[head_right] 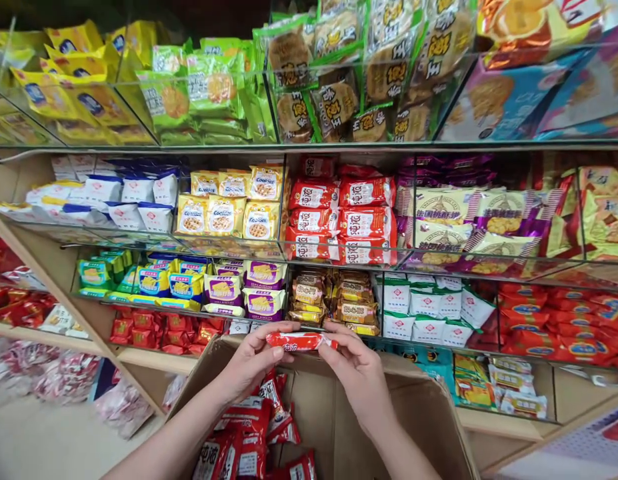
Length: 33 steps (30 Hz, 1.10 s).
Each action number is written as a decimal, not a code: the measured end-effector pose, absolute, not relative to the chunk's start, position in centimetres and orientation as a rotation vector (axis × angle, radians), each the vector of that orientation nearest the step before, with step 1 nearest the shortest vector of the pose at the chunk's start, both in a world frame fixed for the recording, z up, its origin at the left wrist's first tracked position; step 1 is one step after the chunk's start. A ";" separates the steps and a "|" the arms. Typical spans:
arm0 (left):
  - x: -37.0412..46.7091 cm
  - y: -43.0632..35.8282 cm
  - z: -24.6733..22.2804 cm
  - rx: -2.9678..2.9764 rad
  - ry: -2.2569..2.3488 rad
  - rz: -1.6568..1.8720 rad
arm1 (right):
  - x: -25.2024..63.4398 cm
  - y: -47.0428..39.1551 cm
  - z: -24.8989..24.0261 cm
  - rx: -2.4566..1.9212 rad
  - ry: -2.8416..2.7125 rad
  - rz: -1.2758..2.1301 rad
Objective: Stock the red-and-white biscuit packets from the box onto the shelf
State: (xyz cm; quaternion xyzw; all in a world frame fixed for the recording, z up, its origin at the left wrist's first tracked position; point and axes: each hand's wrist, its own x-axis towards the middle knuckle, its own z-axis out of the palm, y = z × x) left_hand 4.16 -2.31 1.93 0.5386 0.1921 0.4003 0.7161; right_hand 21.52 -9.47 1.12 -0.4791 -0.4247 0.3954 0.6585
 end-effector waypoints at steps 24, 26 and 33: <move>4.8 -2.3 1.0 1.236 0.436 0.858 | 19.6 -9.6 1.2 -0.892 -0.634 1.111; 4.9 -2.5 1.0 1.236 0.437 0.892 | 19.7 -9.5 1.1 -0.891 -0.676 1.111; 4.2 -3.0 2.5 1.433 0.506 0.940 | 20.5 -9.5 0.5 -1.122 -1.105 0.895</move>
